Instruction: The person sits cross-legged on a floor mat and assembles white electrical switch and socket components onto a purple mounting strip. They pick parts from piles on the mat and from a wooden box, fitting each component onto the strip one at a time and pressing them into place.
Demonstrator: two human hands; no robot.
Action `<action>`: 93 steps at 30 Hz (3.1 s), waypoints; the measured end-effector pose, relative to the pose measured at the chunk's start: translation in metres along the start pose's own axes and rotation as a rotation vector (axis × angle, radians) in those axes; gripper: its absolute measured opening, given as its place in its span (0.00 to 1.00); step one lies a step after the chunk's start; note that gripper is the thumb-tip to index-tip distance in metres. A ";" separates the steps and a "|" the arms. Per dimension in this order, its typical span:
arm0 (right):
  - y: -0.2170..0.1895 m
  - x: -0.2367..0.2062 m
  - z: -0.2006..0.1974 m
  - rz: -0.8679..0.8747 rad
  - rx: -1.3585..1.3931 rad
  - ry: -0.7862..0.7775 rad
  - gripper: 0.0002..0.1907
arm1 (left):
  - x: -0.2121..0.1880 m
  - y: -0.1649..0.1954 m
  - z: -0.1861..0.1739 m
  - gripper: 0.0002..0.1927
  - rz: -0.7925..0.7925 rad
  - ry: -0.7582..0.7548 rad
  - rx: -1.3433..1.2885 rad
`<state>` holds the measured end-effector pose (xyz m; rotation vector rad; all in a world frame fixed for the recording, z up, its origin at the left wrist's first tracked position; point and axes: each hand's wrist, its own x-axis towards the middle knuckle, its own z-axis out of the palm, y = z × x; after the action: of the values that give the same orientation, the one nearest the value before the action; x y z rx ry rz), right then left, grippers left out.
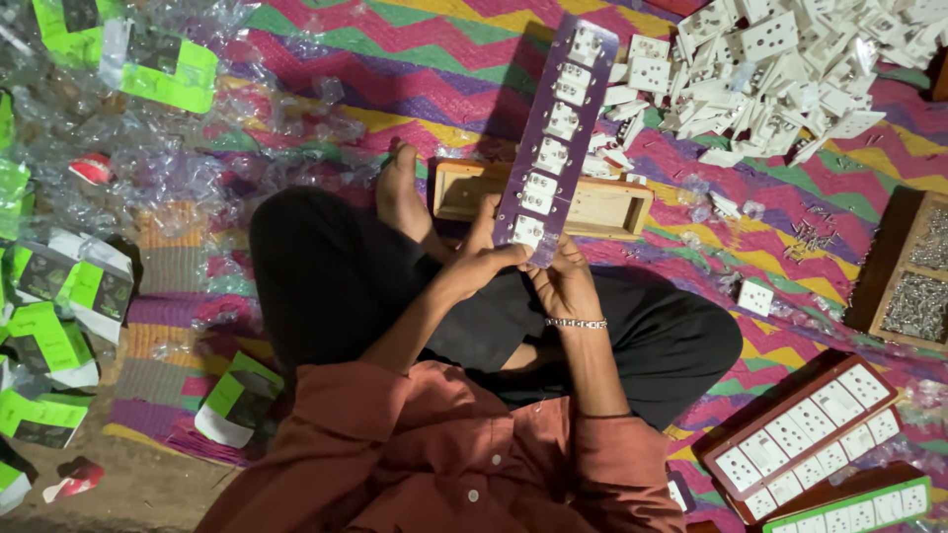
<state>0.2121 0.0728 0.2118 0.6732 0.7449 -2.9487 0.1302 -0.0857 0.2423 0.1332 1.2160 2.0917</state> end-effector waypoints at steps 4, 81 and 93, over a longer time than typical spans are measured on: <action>0.003 0.003 -0.003 -0.005 0.005 0.036 0.11 | 0.001 -0.001 -0.002 0.32 0.005 0.000 0.016; -0.351 -0.054 -0.285 -0.612 -1.804 0.961 0.10 | 0.017 -0.039 0.026 0.34 -0.339 0.309 0.273; -0.360 -0.018 -0.279 -0.368 -2.158 1.233 0.14 | 0.027 -0.046 0.021 0.36 -0.226 0.292 0.413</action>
<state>0.2941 0.5181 0.1589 1.5207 2.8915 0.0050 0.1427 -0.0394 0.2108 -0.1240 1.7431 1.6833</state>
